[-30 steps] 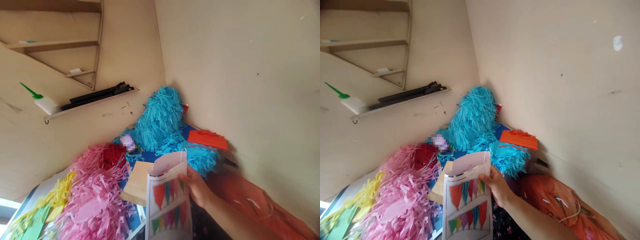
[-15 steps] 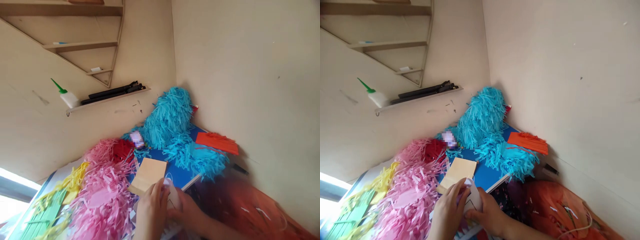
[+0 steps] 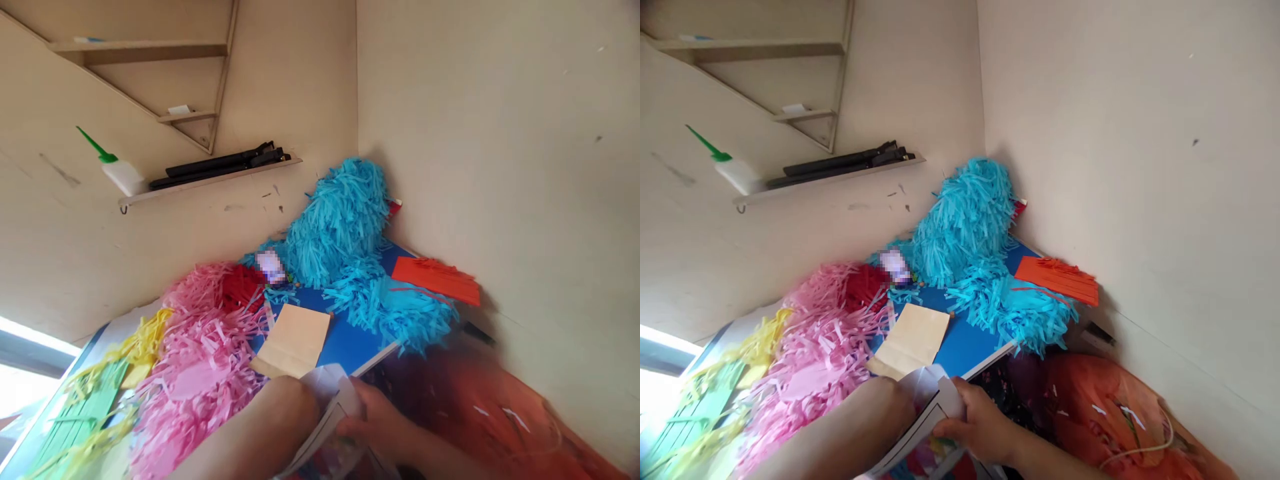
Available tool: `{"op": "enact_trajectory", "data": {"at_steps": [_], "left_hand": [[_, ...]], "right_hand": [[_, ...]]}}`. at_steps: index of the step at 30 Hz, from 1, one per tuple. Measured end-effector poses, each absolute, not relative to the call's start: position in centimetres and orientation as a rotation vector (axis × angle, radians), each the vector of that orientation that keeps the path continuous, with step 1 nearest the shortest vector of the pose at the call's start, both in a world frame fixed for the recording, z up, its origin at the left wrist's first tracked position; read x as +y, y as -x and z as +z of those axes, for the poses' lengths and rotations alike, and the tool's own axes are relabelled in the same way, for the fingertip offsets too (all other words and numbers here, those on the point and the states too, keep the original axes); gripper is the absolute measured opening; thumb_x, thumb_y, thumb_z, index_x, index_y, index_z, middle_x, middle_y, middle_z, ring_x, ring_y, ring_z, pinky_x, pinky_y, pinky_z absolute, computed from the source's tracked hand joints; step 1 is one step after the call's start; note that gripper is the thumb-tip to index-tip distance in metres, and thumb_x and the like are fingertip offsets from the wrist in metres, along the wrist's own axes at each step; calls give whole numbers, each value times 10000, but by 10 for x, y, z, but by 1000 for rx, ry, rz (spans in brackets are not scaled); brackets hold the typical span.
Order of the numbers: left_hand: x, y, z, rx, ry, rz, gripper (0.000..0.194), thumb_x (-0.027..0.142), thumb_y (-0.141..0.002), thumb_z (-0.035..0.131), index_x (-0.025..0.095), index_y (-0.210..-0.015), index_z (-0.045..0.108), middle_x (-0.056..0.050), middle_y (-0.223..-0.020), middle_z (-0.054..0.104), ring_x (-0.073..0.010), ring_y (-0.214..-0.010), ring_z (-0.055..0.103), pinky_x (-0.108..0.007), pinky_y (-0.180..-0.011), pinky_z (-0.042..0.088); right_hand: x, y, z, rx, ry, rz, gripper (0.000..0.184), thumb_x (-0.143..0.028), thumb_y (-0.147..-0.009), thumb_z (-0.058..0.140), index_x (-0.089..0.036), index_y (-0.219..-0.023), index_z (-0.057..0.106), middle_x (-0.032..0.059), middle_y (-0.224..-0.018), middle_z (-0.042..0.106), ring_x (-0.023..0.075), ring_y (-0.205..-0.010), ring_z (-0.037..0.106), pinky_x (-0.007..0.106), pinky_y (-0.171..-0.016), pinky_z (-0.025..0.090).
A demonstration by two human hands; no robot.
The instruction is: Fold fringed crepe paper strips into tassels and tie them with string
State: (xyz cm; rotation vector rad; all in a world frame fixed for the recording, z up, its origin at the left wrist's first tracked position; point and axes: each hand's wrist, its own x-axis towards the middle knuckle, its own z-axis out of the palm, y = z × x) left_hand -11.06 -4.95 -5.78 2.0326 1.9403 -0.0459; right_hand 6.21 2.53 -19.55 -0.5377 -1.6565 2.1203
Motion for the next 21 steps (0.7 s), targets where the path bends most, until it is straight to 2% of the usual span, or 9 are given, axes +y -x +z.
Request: {"op": "enact_trajectory", "data": {"at_steps": [2,3,6,9,11,12,14,17,21], "left_hand": [[-45,108,-41,1932,-2060,-269,101,116,-695,638,204,-647,654,-71,-681,731,-271,-639,701,-334,-620,494],[-42,106,-35,1984,-2030,-273,99,137,-751,602,205,-713,661,-78,-747,749,-269,-682,710,-326,-624,486],[-33,101,-25,2178,-1834,75,133,238,-885,518,211,-960,625,-46,-843,755,-226,-769,707,-291,-634,455],[-24,100,-29,2286,-1759,312,369,402,-945,476,182,-1235,539,-19,-803,737,-221,-779,696,-296,-647,431],[-16,102,-33,2291,-1829,289,492,505,-951,445,185,-1308,555,-48,-883,751,-243,-825,699,-316,-673,431],[-10,103,-34,2265,-1848,254,513,549,-932,463,204,-1282,608,-59,-932,760,-251,-837,700,-321,-677,432],[0,106,-35,2147,-1828,218,428,555,-872,557,234,-1085,745,-54,-928,777,-246,-794,703,-310,-651,431],[8,107,-36,1964,-1776,306,217,382,-841,635,235,-821,793,-14,-808,783,-195,-733,702,-264,-633,444],[-11,106,-49,1877,-2022,638,209,305,-912,598,235,-824,774,-4,-807,768,-157,-776,699,-236,-716,476]], "right_hand": [[24,-61,-197,-1706,532,2071,403,-312,-707,769,-167,-1059,639,6,-880,662,169,-756,562,249,-644,460],[24,-61,-196,-1737,521,2047,421,-331,-712,769,-169,-1078,637,14,-905,669,182,-787,572,259,-667,473],[25,-61,-190,-1793,475,2025,469,-394,-714,773,-176,-1106,637,32,-962,688,221,-871,599,290,-734,495],[26,-62,-181,-1801,486,2087,448,-368,-696,774,-177,-1082,650,29,-950,701,209,-832,604,277,-706,485],[25,-62,-179,-1793,490,2124,424,-330,-694,778,-176,-1069,655,22,-940,704,182,-782,591,256,-675,464],[25,-62,-179,-1774,473,2142,422,-321,-696,782,-173,-1070,653,19,-930,703,170,-762,584,249,-666,454],[24,-61,-182,-1715,413,2182,439,-331,-701,796,-170,-1079,643,15,-914,694,160,-753,577,242,-664,444],[23,-60,-186,-1626,336,2251,467,-366,-702,810,-164,-1083,628,13,-891,676,160,-753,575,241,-663,437],[28,-62,-188,-1677,402,2155,449,-366,-714,787,-166,-1089,641,18,-907,681,163,-755,575,251,-673,441]]}}
